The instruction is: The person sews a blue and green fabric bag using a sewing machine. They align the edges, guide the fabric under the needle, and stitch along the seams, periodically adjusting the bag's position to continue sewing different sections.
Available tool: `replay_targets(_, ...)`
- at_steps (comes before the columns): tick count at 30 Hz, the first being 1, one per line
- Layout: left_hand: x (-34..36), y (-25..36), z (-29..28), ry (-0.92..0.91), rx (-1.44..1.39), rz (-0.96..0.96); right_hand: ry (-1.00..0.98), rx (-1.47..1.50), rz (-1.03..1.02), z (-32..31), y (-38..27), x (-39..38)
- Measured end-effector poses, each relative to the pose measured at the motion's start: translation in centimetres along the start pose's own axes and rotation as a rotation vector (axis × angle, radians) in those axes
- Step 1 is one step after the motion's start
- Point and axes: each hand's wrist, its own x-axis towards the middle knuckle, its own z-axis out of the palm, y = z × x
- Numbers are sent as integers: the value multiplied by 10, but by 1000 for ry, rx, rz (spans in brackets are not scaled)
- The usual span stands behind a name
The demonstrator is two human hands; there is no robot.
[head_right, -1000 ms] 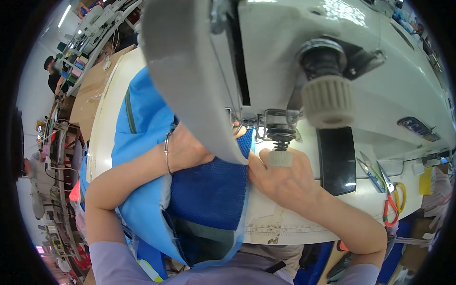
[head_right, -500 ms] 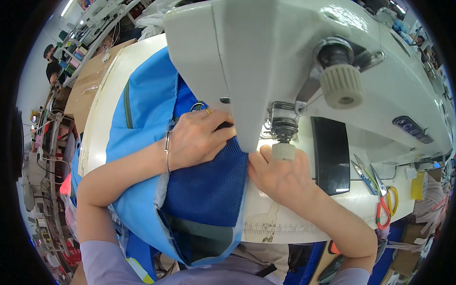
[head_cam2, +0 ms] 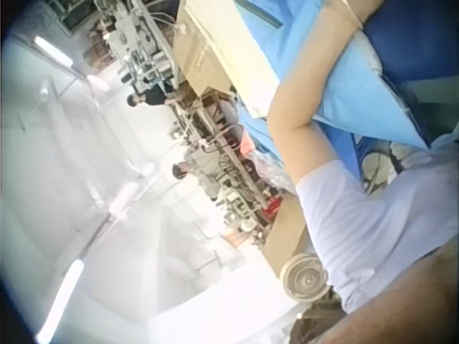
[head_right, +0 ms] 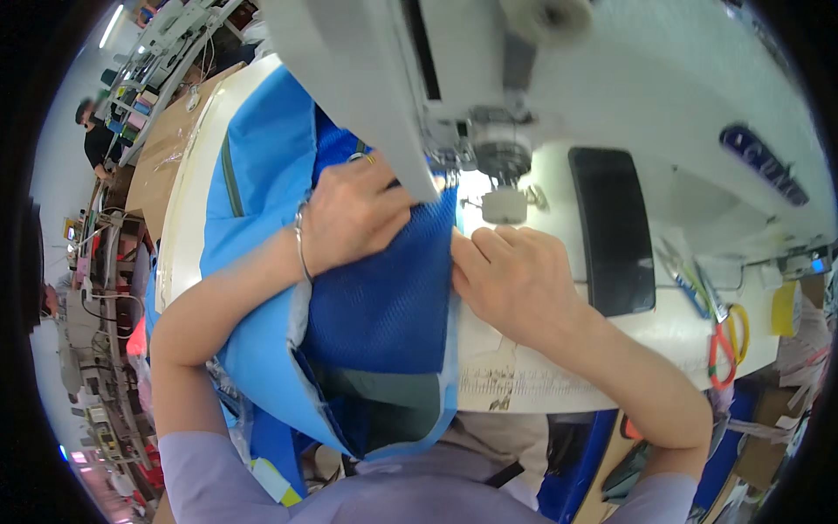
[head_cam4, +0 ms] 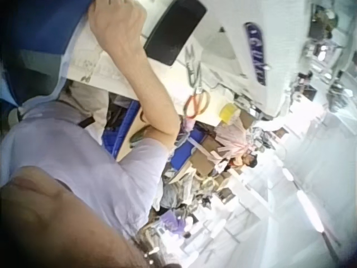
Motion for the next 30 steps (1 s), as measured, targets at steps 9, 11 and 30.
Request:
replay_targets(9, 29, 42, -37, -182, -100, -175, 96, 316, -103, -6, -41, -18)
replay_targets(11, 37, 81, -48, -296, -83, -374, 116, 292, -156, -7, -47, -22)
replay_targets(30, 25, 56, -46, -384, -203, -654, 268, 78, -122, -3, -21, -18)
